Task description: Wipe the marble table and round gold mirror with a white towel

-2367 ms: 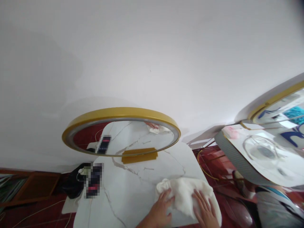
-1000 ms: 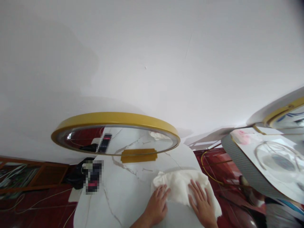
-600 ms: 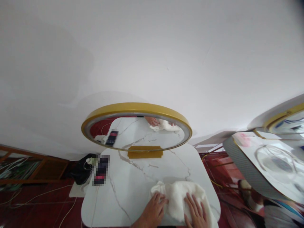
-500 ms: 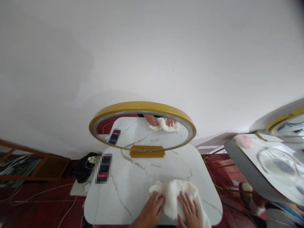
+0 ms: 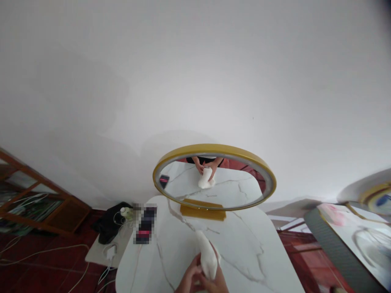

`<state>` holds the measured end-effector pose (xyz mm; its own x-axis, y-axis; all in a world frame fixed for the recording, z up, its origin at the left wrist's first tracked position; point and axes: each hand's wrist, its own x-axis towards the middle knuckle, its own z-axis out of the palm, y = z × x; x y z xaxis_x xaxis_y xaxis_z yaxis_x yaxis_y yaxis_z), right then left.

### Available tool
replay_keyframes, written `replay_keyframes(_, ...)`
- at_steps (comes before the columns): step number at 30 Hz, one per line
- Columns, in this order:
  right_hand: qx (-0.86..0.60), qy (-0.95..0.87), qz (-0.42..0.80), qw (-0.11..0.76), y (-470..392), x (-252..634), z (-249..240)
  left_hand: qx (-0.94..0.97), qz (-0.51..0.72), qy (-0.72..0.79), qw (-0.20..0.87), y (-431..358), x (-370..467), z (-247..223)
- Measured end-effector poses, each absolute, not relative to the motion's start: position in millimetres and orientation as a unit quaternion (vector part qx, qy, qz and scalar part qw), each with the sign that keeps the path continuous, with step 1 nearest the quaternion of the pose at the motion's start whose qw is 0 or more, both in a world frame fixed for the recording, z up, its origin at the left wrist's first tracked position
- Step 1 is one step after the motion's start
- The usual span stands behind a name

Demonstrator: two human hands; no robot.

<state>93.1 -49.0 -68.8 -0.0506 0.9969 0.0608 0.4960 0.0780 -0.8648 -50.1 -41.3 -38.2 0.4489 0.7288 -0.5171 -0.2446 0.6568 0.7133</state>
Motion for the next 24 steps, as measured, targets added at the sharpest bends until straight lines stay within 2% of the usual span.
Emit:
replay_keyframes(3, -0.571, -0.556, 0.449, 0.404, -32, 83, -62, 0.300, 0.314, 0.398, 0.808, -32, -58, -33)
replay_keyframes(6, -0.595, -0.521, 0.471, 0.391, -20, 88, -66, 0.392, 0.294, 0.438, 0.754, -22, -65, -43)
replay_keyframes(10, -0.632, -0.538, 0.385, 0.405, -7, 109, -76, 0.554, 0.290, 0.550, 0.554, -4, -83, -64)
replay_keyframes(14, -0.710, -0.534, 0.243, 0.390, 9, 140, -69, 0.653, 0.242, 0.635, 0.333, 26, -103, -81)
replay_keyframes(16, -0.721, -0.564, 0.173, 0.363, 18, 156, -58, 0.685, 0.230, 0.642, 0.256, 44, -109, -86)
replay_keyframes(19, -0.746, -0.606, 0.093, 0.260, 30, 173, -45, 0.721, 0.237, 0.625, 0.183, 66, -113, -95)
replay_keyframes(21, -0.764, -0.615, 0.052, 0.189, 37, 177, -42, 0.737, 0.247, 0.610, 0.155, 75, -114, -102)
replay_keyframes(24, -0.762, -0.634, -0.002, 0.133, 47, 175, -48, 0.751, 0.256, 0.592, 0.138, 79, -116, -115)
